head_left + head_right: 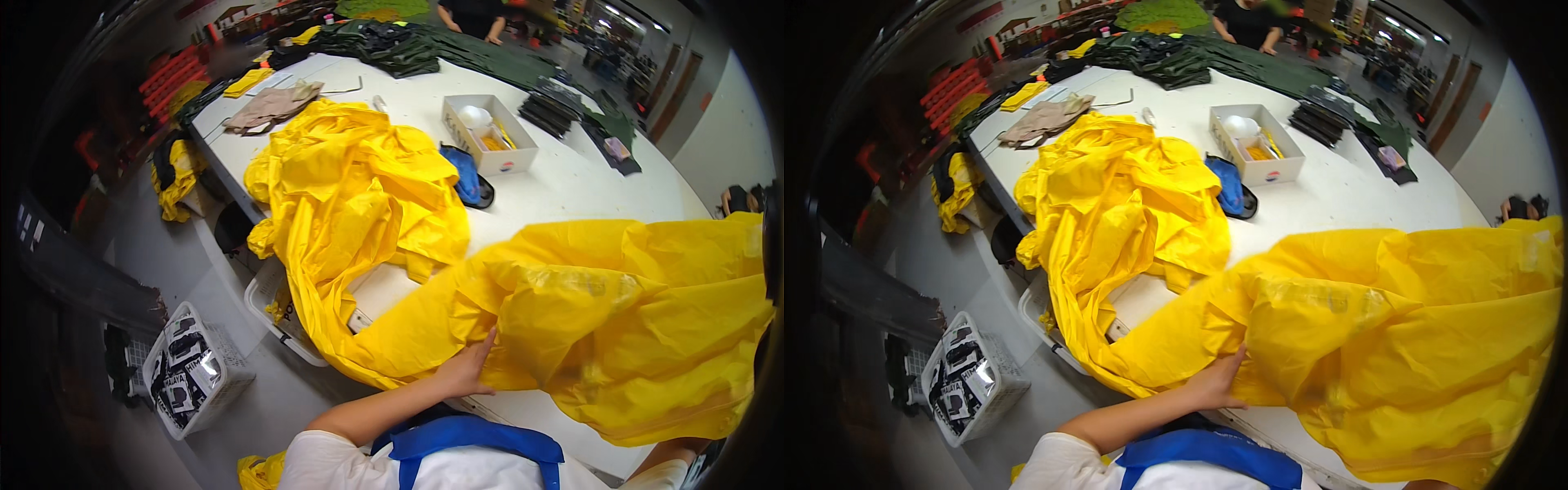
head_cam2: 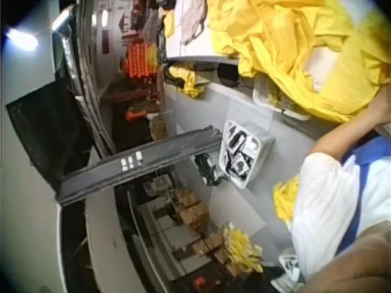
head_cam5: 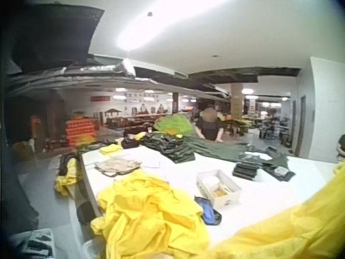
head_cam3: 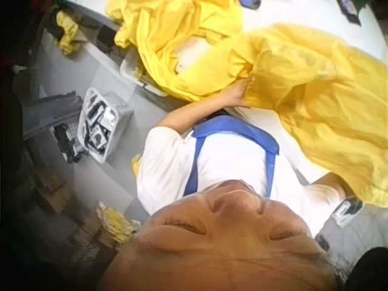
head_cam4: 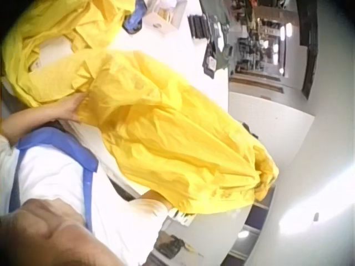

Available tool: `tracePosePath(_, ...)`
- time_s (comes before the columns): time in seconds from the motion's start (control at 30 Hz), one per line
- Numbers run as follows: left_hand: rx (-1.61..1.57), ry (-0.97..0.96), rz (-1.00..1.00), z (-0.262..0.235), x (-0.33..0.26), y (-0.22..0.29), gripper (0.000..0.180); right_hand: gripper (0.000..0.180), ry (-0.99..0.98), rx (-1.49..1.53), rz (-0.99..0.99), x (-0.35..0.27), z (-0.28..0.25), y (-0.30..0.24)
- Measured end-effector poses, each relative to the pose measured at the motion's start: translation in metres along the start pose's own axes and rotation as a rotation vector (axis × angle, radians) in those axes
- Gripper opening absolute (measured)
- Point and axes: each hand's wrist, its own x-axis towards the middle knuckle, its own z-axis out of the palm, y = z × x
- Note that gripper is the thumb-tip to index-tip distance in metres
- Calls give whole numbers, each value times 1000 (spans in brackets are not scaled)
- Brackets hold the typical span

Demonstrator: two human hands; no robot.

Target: The person writes on tags attached to a stack of yellow garments, then unfolds a yellow raincoat, smooths it, and folds it on a table. The person also moves a small box and handles other yellow garments on the table.

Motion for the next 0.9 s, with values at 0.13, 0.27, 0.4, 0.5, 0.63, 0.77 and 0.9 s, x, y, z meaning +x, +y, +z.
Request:
tracePosePath(0.13,-59,-615,-258,49,55,80,104,42,84,-190,13,2,-83,15)
tracePosePath(0.27,-312,-153,731,211,105,65,67,42,153,-320,0,17,-156,29)
tracePosePath(0.4,-531,-697,237,200,214,192,64,43,280,-480,-35,37,-249,36)
tracePosePath(0.5,-852,-601,225,163,330,292,62,43,385,-602,-84,55,-310,28)
tracePosePath(0.63,-1274,-334,493,49,444,409,59,43,504,-739,-154,78,-357,7)
tracePosePath(0.77,-1374,-257,559,-4,466,401,57,44,489,-718,-194,80,-321,24)
tracePosePath(0.9,-1411,-395,163,72,434,246,55,44,104,-477,-37,-12,-167,69)
